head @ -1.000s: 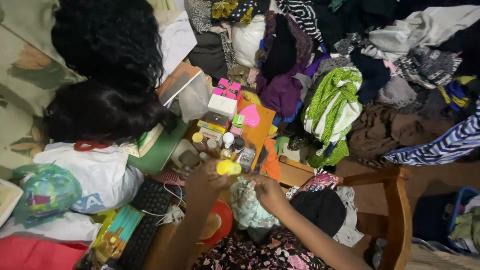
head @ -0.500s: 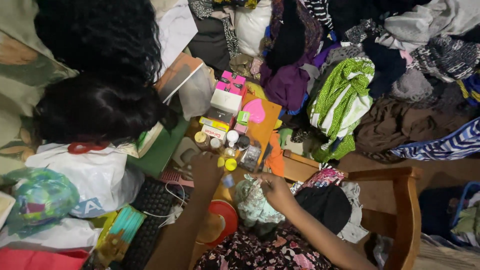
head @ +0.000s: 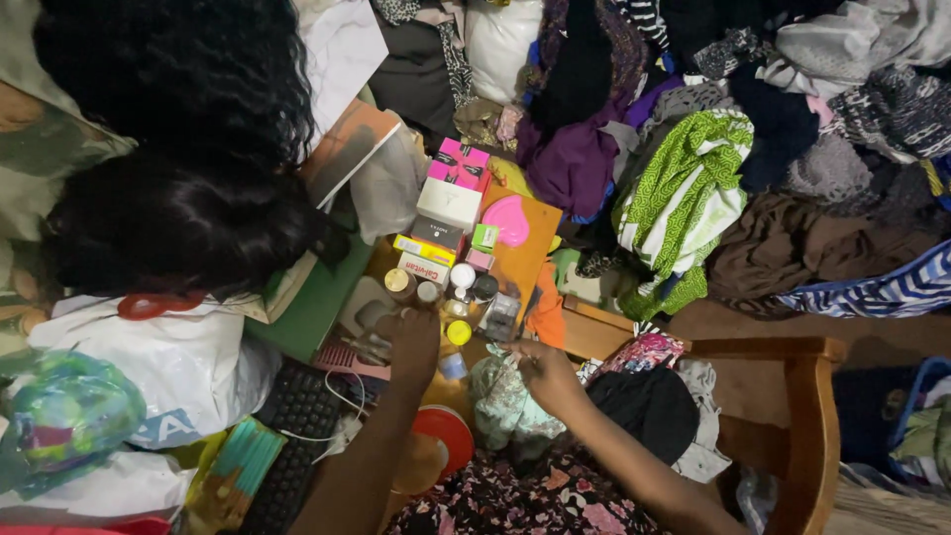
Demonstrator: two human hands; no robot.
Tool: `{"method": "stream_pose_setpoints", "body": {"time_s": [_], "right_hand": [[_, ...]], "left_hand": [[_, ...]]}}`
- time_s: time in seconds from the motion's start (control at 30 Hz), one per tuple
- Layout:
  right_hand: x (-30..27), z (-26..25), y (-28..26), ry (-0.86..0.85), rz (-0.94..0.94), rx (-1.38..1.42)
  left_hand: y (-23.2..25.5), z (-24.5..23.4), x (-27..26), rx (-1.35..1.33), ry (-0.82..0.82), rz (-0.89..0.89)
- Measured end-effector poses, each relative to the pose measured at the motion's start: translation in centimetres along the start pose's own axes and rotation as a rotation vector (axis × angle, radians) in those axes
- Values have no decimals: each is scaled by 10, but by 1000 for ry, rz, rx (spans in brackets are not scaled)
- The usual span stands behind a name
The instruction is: The person wipes a cluttered desk surface with a cloth, moving small items like bottles, boxes, and a keyboard aside to reach different areas. They handle several small containers and a red bowl, then continue wiping the desk and surrounding items.
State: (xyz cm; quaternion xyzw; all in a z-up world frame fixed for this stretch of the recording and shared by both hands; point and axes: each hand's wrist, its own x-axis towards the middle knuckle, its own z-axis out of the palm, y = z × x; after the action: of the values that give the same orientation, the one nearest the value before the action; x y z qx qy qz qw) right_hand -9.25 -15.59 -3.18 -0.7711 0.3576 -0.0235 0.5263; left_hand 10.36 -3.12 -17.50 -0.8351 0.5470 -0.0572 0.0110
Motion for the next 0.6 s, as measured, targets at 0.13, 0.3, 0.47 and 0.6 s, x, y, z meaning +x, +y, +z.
{"method": "stream_pose_setpoints", "body": {"time_s": [0.13,0.3,0.47,0.6], "right_hand": [[9,6,17,-33,64,-83],[16,13,30,25,-89,-25],[19,14,28,20,-26,-38],[20,15,33,54,-124,-29]], "left_hand": [[-2,1,0,-8,45,-8],[-8,6,-2,-33,-6,-24],[-9,-24,0,-37,119,17],[-4,-41,-5,-183,-143,20]]}}
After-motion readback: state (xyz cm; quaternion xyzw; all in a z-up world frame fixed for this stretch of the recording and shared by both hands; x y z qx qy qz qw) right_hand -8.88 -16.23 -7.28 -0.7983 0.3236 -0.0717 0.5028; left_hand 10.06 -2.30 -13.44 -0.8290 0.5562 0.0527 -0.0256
